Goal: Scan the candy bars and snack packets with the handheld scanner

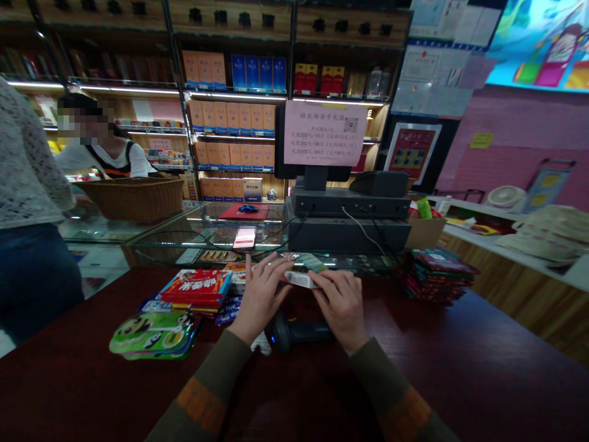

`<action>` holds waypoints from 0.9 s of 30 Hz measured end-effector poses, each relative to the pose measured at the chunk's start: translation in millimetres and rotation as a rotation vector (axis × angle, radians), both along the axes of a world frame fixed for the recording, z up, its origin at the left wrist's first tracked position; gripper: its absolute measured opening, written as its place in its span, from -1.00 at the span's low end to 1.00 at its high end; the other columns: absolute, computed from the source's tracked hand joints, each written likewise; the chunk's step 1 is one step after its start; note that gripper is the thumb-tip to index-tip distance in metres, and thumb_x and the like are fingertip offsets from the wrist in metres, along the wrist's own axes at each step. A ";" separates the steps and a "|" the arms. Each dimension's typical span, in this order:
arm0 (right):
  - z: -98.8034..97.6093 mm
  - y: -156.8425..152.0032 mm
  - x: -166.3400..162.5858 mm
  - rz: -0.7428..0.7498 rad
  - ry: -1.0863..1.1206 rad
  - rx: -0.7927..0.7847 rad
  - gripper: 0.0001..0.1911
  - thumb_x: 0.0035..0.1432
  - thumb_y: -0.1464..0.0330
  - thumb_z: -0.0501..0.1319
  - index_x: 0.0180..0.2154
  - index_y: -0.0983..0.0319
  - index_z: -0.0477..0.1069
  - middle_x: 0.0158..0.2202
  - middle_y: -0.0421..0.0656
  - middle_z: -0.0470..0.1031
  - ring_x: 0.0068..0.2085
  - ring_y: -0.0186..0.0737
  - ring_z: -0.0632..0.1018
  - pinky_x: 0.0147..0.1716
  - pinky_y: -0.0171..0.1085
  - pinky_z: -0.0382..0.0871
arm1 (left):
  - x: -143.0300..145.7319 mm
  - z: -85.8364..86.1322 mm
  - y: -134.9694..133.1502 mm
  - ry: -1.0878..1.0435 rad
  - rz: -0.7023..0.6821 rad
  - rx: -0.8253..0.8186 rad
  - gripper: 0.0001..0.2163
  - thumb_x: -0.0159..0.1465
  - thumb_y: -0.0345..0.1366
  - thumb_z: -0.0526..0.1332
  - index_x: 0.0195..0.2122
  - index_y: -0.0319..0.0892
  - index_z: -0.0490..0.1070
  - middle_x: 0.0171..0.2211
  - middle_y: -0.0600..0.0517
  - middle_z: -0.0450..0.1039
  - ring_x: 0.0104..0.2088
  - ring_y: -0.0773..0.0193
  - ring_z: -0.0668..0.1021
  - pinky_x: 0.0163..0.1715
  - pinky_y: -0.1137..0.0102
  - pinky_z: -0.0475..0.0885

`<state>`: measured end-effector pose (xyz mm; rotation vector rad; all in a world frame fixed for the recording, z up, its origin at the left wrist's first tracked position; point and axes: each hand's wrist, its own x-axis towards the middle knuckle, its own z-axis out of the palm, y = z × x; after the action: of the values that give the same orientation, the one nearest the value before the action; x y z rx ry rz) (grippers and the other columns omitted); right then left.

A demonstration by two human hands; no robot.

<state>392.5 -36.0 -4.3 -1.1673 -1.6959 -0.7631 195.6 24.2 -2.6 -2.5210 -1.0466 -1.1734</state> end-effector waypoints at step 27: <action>-21.9 9.5 -0.3 0.094 0.022 -0.121 -0.56 0.33 0.46 0.11 0.21 0.14 0.32 0.03 -0.09 0.56 0.06 -0.07 0.47 0.01 -0.08 0.26 | -14.3 -25.6 28.8 -0.124 0.048 0.003 -0.73 0.33 -0.34 0.20 0.02 0.08 0.50 -0.12 0.06 0.60 0.13 0.12 0.46 0.40 -0.14 -0.28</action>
<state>392.1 -26.5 -26.2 -1.1643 -1.7858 -0.5953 181.2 53.0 -28.2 -2.4336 -1.1267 -1.3312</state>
